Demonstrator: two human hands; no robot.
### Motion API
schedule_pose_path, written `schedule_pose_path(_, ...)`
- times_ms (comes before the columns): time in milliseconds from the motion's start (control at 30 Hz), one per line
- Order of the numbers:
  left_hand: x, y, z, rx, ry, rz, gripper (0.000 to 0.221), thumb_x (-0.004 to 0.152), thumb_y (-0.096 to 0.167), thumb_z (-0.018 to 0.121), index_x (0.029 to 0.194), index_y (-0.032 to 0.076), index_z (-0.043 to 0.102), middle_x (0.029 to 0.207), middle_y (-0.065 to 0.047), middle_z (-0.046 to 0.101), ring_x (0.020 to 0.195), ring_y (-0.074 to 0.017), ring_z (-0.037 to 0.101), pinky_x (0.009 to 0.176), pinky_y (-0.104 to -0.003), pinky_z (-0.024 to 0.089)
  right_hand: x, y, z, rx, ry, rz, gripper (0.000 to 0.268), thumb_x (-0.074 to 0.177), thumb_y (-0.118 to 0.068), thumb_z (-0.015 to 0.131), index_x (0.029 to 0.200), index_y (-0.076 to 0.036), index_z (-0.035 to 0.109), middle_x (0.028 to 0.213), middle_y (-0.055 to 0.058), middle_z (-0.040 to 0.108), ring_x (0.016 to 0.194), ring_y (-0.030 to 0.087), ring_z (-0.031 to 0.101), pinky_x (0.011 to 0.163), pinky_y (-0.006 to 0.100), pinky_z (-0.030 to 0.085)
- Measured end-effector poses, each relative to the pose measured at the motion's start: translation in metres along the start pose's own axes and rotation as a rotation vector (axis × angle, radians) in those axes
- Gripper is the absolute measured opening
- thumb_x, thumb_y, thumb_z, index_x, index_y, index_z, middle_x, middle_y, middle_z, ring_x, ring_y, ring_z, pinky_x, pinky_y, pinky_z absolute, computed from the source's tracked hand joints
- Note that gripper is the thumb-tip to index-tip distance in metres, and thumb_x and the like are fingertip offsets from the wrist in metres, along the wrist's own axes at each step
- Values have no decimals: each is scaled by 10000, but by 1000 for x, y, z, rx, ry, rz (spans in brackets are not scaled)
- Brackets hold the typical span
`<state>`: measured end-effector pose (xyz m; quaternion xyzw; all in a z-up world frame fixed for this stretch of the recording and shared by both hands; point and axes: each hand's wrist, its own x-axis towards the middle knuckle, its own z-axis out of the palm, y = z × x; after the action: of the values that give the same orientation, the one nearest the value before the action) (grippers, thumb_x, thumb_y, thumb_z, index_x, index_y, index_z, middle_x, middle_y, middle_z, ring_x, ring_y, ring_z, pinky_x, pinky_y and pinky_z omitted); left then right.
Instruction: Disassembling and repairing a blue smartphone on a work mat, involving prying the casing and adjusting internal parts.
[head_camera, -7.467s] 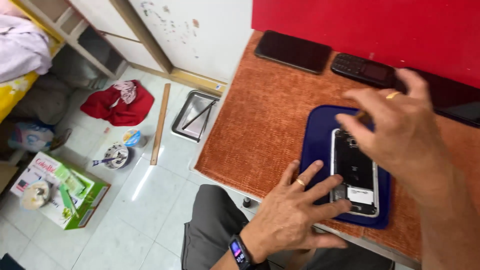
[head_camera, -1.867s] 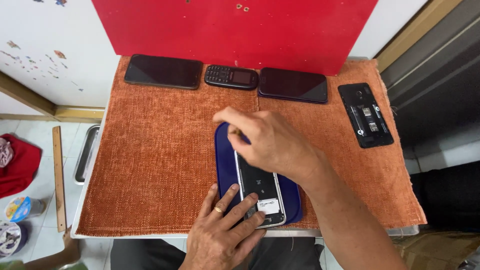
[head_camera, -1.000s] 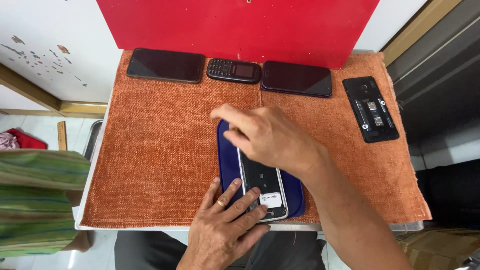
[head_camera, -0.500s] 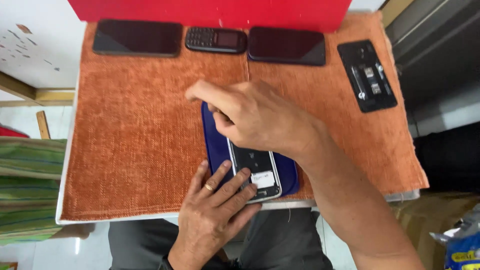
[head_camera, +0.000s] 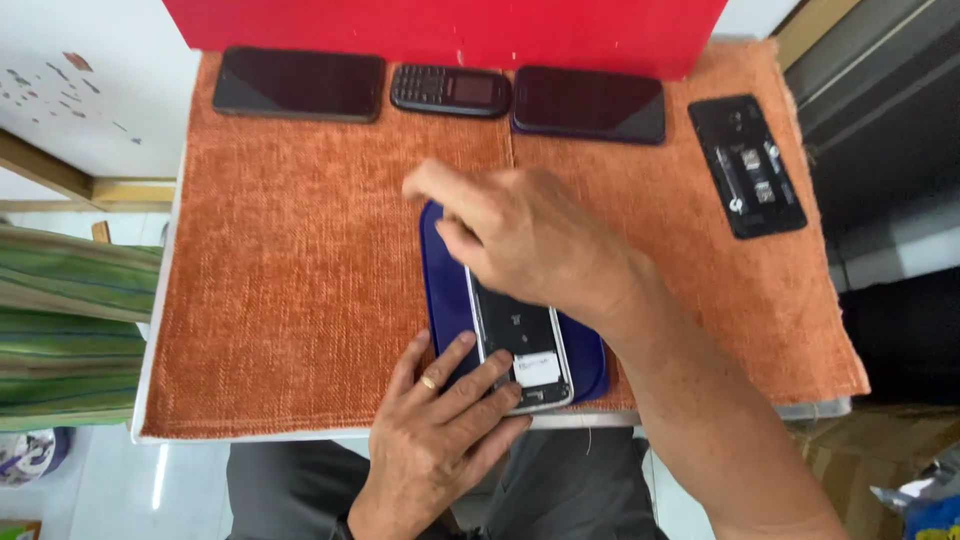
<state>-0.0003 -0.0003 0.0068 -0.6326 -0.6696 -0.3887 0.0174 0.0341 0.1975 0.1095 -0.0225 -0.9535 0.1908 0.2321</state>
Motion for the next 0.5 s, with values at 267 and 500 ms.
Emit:
schedule_pose_path(267,0,0,1,-8,22,-15,225,777,333,843,942,186,802,1189,50,753,1258,-248,615,1143,-510,377,1,2,5,-8,8,29,280,855,43,661,1103,-44,564,689,56,690,456,149,631,347,283,471)
schedule_pose_path(500,0,2,2,-14,32,-34,215,763,337,847,921,197,804,1179,52,759,1253,-243,620,1145,-503,377,2,3,2,36,-24,29,339,825,93,661,1116,-58,574,668,20,673,431,113,600,333,241,462)
